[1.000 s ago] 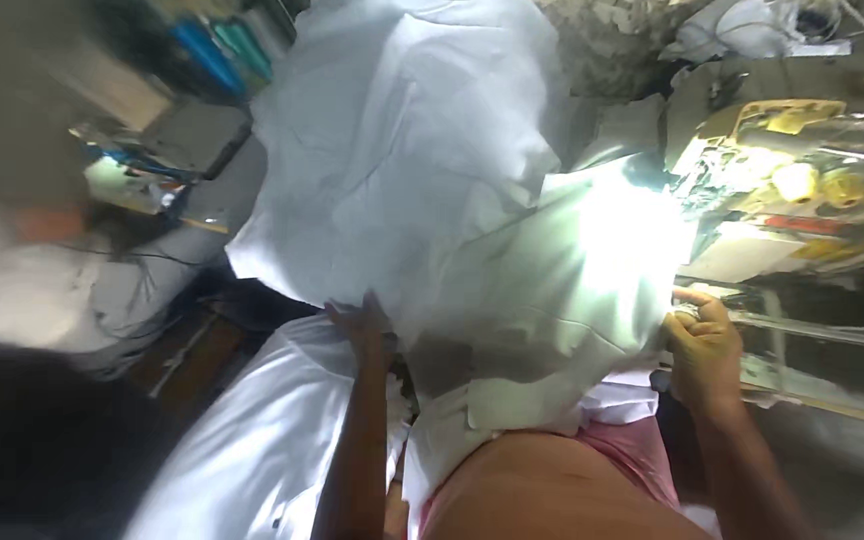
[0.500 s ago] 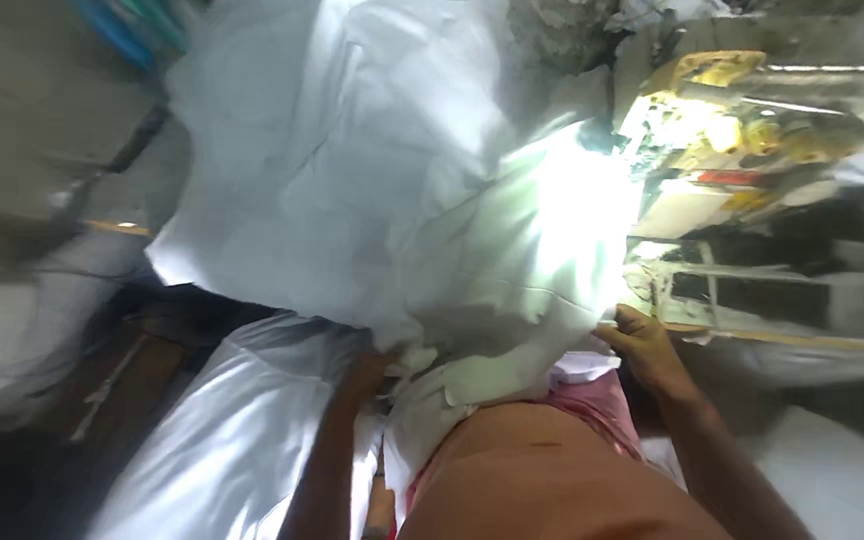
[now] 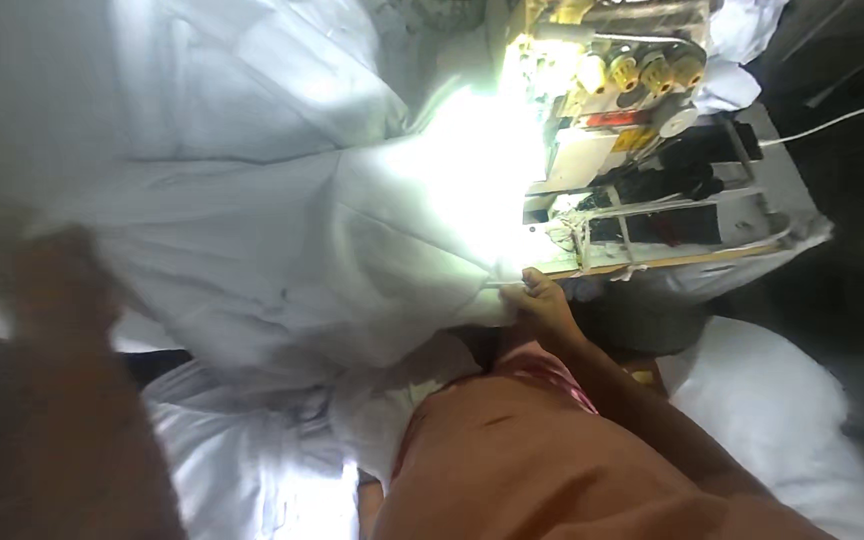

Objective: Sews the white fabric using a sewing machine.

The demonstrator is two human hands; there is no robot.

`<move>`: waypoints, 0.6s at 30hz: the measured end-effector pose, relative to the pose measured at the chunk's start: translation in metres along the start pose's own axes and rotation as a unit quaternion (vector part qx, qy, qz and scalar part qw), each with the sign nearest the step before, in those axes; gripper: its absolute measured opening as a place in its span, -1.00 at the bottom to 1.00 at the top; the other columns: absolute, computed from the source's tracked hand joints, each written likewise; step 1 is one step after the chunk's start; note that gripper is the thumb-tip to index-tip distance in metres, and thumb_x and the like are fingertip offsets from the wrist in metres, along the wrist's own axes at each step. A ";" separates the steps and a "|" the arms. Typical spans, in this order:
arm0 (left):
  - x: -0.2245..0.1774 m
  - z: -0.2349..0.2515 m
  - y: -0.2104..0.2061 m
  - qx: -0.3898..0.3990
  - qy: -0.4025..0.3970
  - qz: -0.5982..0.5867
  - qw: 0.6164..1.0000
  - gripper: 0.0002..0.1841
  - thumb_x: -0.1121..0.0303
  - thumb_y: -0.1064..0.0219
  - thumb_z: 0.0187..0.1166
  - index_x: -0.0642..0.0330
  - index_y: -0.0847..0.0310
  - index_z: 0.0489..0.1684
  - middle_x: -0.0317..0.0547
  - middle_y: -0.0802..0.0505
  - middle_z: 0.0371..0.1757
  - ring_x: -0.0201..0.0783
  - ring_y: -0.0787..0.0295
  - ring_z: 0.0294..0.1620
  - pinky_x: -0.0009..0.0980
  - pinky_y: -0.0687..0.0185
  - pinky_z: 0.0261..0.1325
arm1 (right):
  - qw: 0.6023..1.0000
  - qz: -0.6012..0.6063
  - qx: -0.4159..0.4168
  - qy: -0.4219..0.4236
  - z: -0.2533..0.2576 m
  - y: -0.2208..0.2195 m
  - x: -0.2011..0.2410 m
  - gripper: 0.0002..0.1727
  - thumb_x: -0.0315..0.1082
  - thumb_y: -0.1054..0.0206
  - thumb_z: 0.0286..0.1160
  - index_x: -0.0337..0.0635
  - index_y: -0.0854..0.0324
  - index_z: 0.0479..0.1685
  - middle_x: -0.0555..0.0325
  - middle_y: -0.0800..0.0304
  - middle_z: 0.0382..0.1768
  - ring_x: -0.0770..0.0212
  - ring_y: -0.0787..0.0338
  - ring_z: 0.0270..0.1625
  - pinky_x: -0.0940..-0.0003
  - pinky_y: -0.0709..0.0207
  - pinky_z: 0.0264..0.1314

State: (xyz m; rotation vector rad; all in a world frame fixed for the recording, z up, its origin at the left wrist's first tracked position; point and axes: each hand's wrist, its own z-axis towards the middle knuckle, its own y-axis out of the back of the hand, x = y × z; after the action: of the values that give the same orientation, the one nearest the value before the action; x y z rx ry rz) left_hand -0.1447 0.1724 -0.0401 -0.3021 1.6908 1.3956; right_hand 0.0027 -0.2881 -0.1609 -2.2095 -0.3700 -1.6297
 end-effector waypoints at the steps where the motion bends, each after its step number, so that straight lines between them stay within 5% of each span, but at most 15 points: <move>1: -0.044 -0.011 -0.033 -0.013 -0.020 0.024 0.999 -0.37 0.28 -0.21 0.67 0.34 -0.20 0.73 0.15 -0.44 0.67 -0.18 -0.35 0.62 -0.23 -0.23 0.64 | 1.000 0.000 -0.002 -0.006 -0.001 0.000 -0.002 -0.88 -0.34 -0.35 0.65 -0.09 -0.59 0.03 0.20 -0.80 -0.33 0.42 -0.75 -0.39 0.44 -0.69 -0.28; 2: -0.067 -0.031 -0.059 0.018 -0.108 0.033 0.993 -0.28 0.30 -0.17 0.72 0.49 0.02 0.80 0.41 -0.18 0.81 0.10 -0.03 0.85 -0.11 0.07 0.84 | 1.000 0.000 -0.006 -0.013 -0.001 0.000 -0.003 -0.88 -0.33 -0.33 0.66 -0.08 -0.59 0.04 0.21 -0.78 -0.36 0.44 -0.72 -0.43 0.47 -0.66 -0.33; 4: -0.083 -0.086 -0.108 0.099 -0.302 0.052 0.947 -0.32 0.26 -0.14 0.77 0.67 -0.08 0.69 0.68 -0.12 0.76 0.47 0.13 0.85 0.13 0.23 0.88 | 1.000 0.006 -0.013 -0.021 -0.003 0.002 -0.005 -0.89 -0.34 -0.31 0.69 -0.07 -0.58 0.05 0.24 -0.74 -0.41 0.50 -0.64 -0.52 0.56 -0.57 -0.45; 6: -0.075 -0.143 -0.162 0.171 -0.427 0.040 0.887 -0.38 0.15 -0.25 0.68 0.50 -0.43 0.57 0.59 -0.30 0.72 0.51 -0.04 0.80 0.27 0.15 0.81 | 0.999 0.005 -0.018 -0.026 -0.004 0.004 -0.005 -0.89 -0.34 -0.31 0.67 -0.10 -0.62 0.03 0.30 -0.74 -0.40 0.53 -0.64 -0.49 0.60 -0.56 -0.42; 8: -0.059 -0.190 -0.210 0.221 -0.508 0.048 0.831 -0.33 0.02 -0.30 0.62 0.27 -0.45 0.64 0.43 -0.33 0.75 0.39 -0.07 0.82 0.36 0.18 0.78 | 0.999 0.003 -0.006 -0.039 -0.004 0.007 -0.003 -0.87 -0.32 -0.31 0.68 -0.14 -0.68 0.00 0.29 -0.80 -0.33 0.52 -0.73 -0.38 0.54 -0.67 -0.27; 11: -0.034 -0.211 -0.261 0.142 -0.574 0.084 0.802 -0.43 0.40 -0.17 0.60 0.09 -0.38 0.68 0.36 -0.43 0.71 0.34 -0.20 0.78 0.38 0.08 0.70 | 0.999 0.004 0.005 -0.043 -0.006 0.010 -0.009 -0.83 -0.32 -0.30 0.69 -0.17 -0.70 0.04 0.24 -0.84 -0.27 0.47 -0.79 -0.31 0.49 -0.72 -0.20; 13: -0.026 -0.206 -0.268 0.107 -0.581 0.083 0.802 -0.48 0.57 -0.12 0.62 0.16 -0.46 0.61 0.34 -0.51 0.66 0.33 -0.32 0.73 0.30 -0.09 0.70 | 0.999 0.005 -0.008 -0.039 -0.008 0.012 -0.011 -0.84 -0.33 -0.31 0.68 -0.19 -0.70 0.03 0.23 -0.84 -0.29 0.46 -0.78 -0.34 0.49 -0.71 -0.23; 18: -0.026 -0.193 -0.244 0.173 -0.573 0.044 0.800 -0.61 0.61 -0.14 0.60 0.37 -0.68 0.35 0.23 -0.78 0.41 0.20 -0.67 0.51 0.18 -0.43 0.56 | 0.999 0.025 -0.028 -0.040 -0.005 0.015 -0.010 -0.90 -0.44 -0.29 0.66 -0.26 -0.66 -0.02 0.24 -0.81 -0.34 0.48 -0.78 -0.34 0.51 -0.71 -0.21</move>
State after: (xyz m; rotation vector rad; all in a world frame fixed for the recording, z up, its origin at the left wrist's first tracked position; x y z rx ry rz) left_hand -0.0573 -0.0884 -0.1890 0.7287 0.8606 0.9245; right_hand 0.0014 -0.3033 -0.1713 -2.3103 -0.2906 -1.5473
